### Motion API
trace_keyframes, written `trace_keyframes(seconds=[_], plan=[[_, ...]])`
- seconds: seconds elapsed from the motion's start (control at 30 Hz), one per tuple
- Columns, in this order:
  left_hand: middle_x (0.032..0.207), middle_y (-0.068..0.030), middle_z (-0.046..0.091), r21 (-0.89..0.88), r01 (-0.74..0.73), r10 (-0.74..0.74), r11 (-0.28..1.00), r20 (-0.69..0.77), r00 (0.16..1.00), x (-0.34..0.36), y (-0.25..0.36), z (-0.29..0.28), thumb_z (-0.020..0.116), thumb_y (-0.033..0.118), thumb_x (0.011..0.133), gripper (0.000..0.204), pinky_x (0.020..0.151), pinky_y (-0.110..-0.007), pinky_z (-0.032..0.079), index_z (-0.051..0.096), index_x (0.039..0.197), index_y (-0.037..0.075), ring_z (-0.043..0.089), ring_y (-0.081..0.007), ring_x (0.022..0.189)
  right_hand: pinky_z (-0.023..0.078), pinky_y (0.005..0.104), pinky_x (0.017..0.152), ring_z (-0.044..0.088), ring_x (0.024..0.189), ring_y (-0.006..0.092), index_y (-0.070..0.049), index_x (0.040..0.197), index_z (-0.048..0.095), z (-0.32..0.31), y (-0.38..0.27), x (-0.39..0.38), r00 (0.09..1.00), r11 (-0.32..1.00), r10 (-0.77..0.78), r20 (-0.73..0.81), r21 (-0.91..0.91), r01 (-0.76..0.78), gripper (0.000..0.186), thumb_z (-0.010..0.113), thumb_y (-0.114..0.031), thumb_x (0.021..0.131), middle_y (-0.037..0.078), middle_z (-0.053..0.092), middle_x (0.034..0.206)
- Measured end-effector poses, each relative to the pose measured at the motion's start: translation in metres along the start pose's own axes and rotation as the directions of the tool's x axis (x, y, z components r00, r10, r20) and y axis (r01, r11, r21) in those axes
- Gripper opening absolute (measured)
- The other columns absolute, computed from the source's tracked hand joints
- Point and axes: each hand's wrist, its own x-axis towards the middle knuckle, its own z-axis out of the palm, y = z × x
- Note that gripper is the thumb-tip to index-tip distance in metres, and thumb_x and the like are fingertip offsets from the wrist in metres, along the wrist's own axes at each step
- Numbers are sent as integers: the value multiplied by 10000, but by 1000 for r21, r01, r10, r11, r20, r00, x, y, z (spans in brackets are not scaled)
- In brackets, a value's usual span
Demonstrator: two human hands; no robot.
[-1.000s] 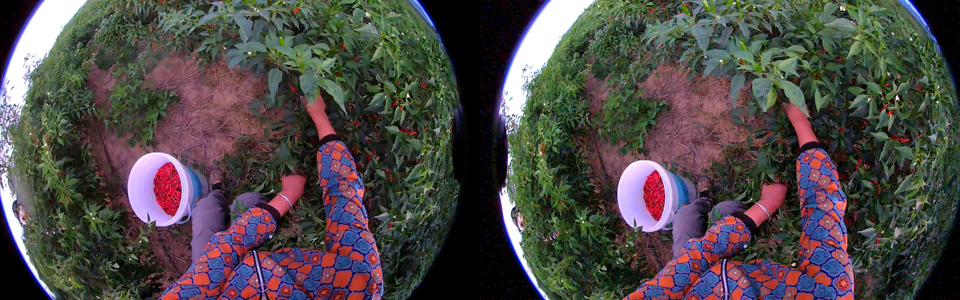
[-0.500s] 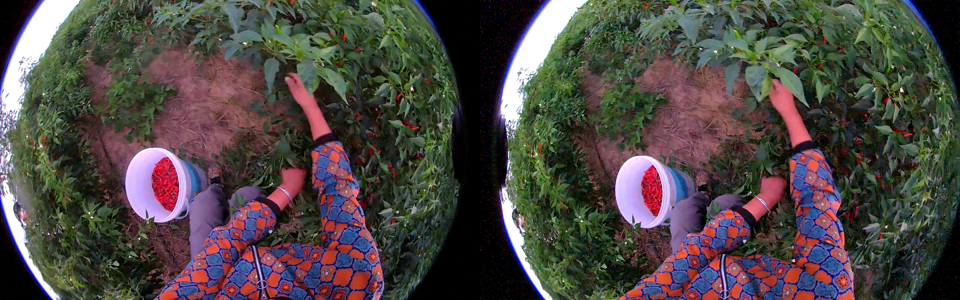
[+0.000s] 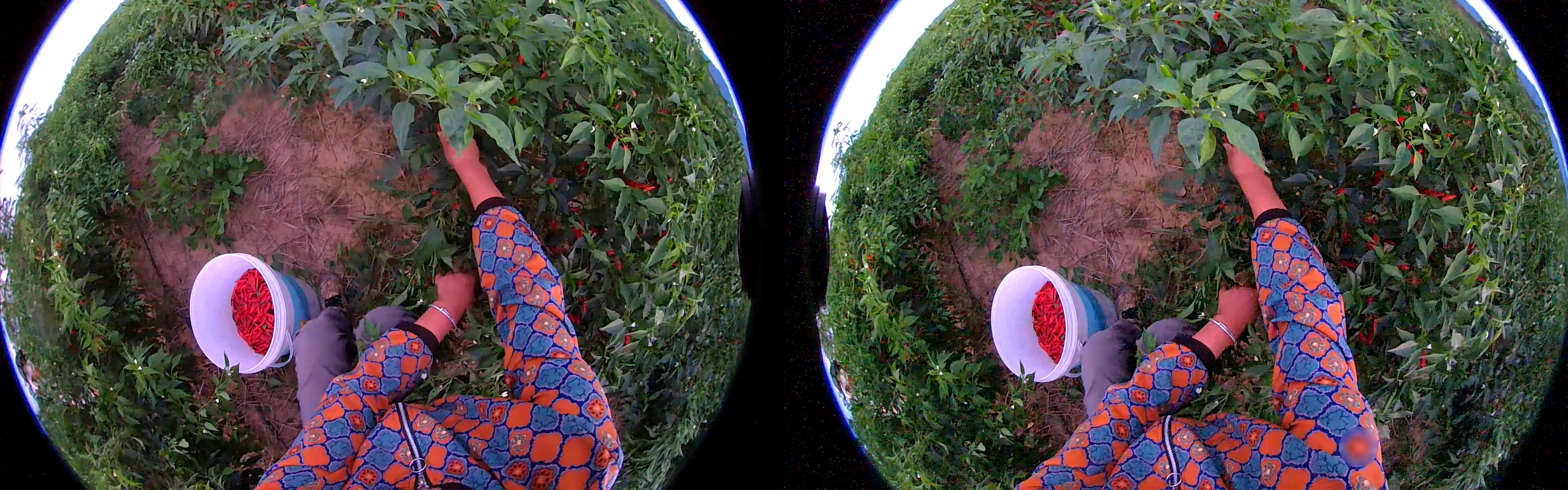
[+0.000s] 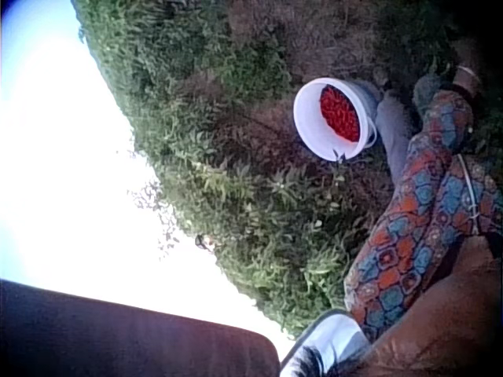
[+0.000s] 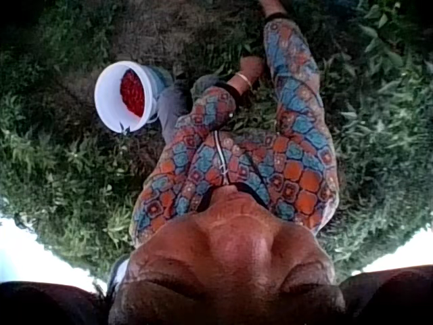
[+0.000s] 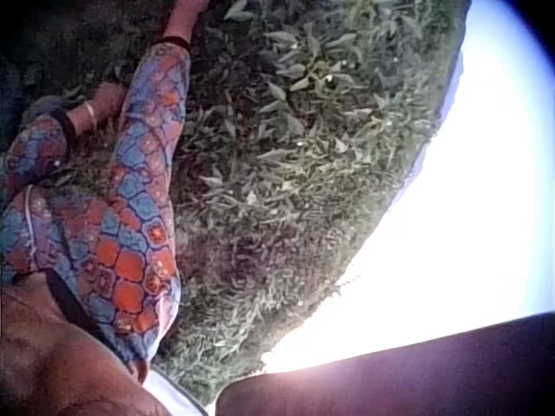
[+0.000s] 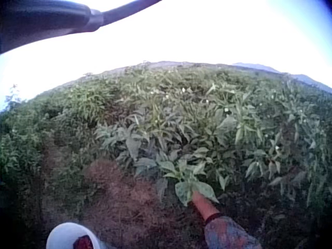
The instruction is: The person sits on the ground in a field and picks red chili peppers from plants by hand. They place the harvested peppers into a white bucket positioned next to them.
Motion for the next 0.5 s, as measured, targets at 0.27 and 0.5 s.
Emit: trace_keyframes(seconds=[0.27,0.5], plan=[[720,-70,620,-2,4,-4,1000,137,991,7,11,2,514,188,720,145,713,-501,427,629,806,163,612,-249,639,415,310,623,509,744,215,-54,988,500,11,61,28,975,806,-188,116,586,86,239,465,-252,858,76,539,847],[736,-75,619,5,84,-84,996,117,990,1,-9,-14,476,117,743,196,709,-486,436,623,860,173,619,-250,700,232,154,325,340,501,65,-106,861,472,-109,-12,-67,850,-564,-197,489,652,-506,141,472,-247,864,-4,412,717]])
